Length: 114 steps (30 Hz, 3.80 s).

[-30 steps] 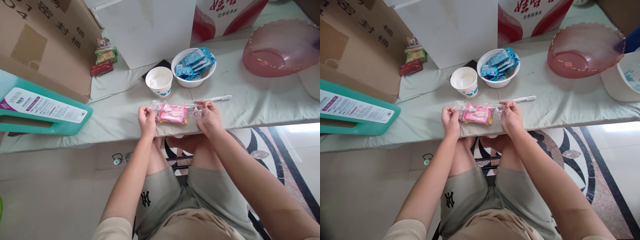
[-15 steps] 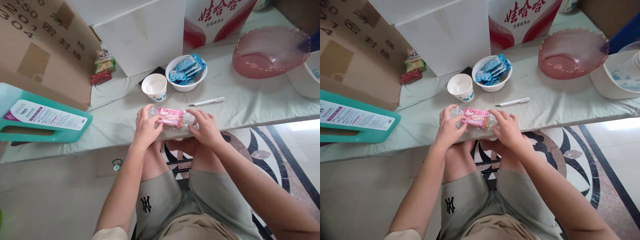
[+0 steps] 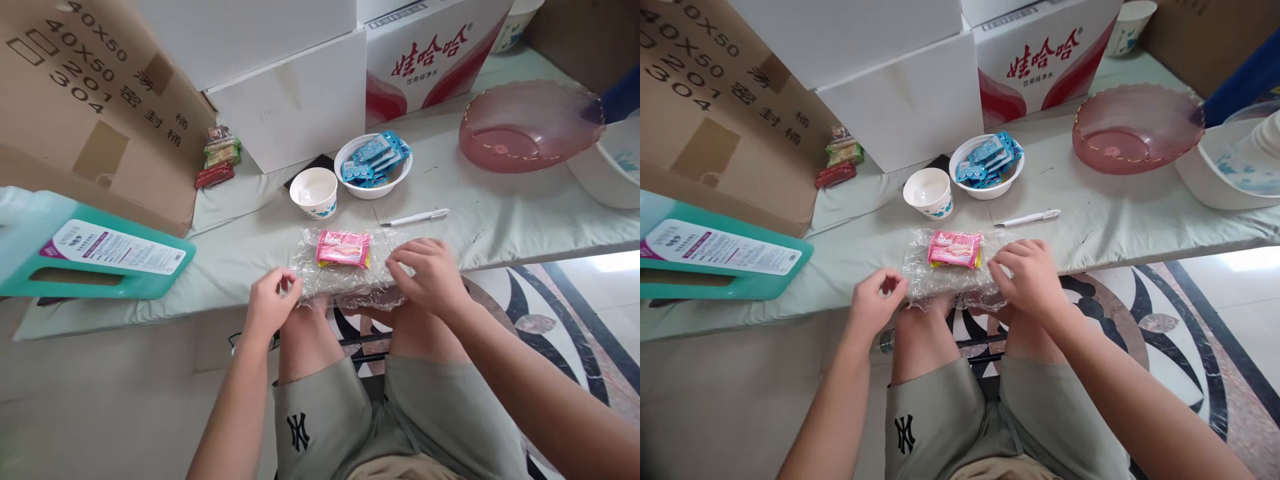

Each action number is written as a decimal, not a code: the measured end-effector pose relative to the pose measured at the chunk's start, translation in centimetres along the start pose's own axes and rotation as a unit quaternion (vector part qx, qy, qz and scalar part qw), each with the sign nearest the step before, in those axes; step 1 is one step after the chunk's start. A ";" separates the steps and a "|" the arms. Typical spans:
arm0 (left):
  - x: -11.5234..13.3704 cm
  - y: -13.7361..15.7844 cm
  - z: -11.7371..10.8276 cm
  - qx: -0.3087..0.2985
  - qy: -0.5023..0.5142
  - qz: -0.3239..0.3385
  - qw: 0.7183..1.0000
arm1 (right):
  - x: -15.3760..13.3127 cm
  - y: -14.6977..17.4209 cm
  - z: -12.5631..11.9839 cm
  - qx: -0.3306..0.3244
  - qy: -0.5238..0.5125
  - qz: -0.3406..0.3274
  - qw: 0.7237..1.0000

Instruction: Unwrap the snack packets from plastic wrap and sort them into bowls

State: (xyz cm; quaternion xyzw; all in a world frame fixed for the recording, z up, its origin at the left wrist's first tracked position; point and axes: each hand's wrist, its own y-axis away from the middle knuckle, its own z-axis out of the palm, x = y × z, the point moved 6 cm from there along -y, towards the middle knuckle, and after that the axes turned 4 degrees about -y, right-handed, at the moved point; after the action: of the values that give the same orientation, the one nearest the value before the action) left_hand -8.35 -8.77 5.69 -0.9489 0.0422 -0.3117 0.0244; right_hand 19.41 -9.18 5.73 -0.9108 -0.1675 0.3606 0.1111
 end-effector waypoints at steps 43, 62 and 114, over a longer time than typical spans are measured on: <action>-2.8 -8.0 5.4 -0.020 0.444 -0.185 0.876 | -4.0 -8.1 6.9 -0.150 0.159 -0.038 0.975; -3.2 -7.0 5.5 0.113 0.378 -0.111 0.912 | 7.6 -1.8 -1.3 0.168 -0.388 0.191 0.886; -4.5 -4.7 -2.2 0.293 0.257 -0.094 0.916 | 1.8 -2.0 6.8 -0.159 0.172 -0.117 0.965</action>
State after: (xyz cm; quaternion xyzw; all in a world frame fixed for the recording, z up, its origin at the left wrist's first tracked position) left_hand -12.94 -3.67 5.14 -0.7861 -0.1359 -0.5439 0.2604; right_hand 15.47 -6.13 0.44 -0.9390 -0.3068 0.1516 0.0339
